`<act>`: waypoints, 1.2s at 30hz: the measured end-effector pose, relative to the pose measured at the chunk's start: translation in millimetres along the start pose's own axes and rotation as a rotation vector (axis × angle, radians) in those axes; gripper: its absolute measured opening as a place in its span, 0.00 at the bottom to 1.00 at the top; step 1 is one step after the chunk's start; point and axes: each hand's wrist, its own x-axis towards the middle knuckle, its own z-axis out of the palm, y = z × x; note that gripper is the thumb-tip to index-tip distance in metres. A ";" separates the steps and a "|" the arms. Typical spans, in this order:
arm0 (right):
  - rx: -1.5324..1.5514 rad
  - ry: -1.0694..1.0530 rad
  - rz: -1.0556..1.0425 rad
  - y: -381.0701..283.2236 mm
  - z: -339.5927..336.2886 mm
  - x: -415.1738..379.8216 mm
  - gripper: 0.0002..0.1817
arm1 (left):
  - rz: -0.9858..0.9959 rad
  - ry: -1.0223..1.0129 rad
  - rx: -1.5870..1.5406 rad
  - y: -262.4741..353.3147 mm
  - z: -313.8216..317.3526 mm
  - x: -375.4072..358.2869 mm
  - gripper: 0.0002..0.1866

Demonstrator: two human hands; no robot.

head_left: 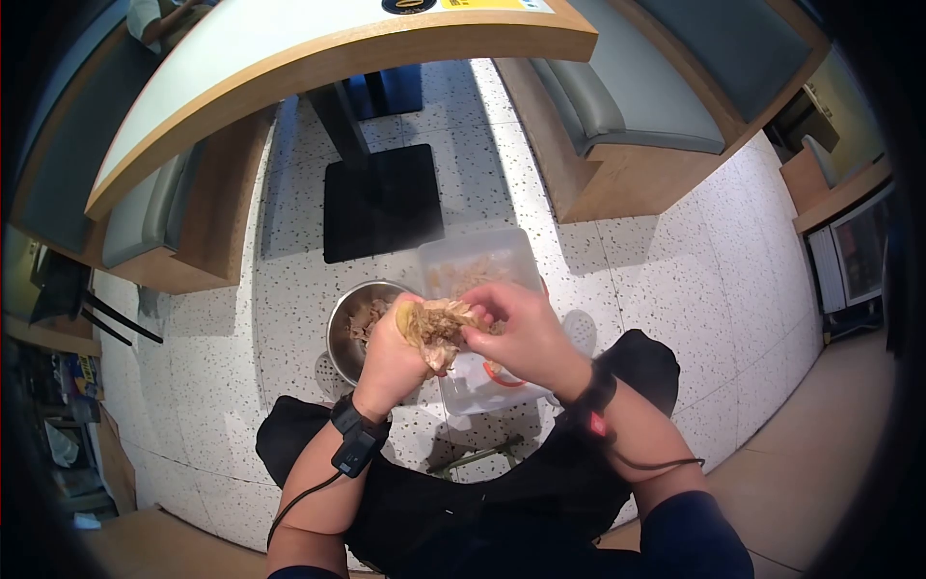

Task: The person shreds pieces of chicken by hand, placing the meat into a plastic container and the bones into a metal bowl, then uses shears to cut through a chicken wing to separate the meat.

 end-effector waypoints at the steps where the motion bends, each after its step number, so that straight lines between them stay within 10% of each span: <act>1: -0.006 0.022 0.008 0.6 1.6 -0.9 0.17 | 0.025 0.006 0.023 -2.3 -0.4 0.7 0.20; 18: 0.299 -0.181 0.193 3.2 -6.7 -0.7 0.13 | 0.072 -0.143 -0.015 10.2 -6.8 2.4 0.15; 33: -0.332 0.225 -0.238 -1.0 2.7 -4.9 0.12 | -0.016 0.000 -0.118 -0.6 9.1 7.4 0.15; 36: 0.069 -0.020 0.234 -6.3 -14.2 1.9 0.13 | -0.067 -0.066 -0.322 -10.9 1.4 8.5 0.19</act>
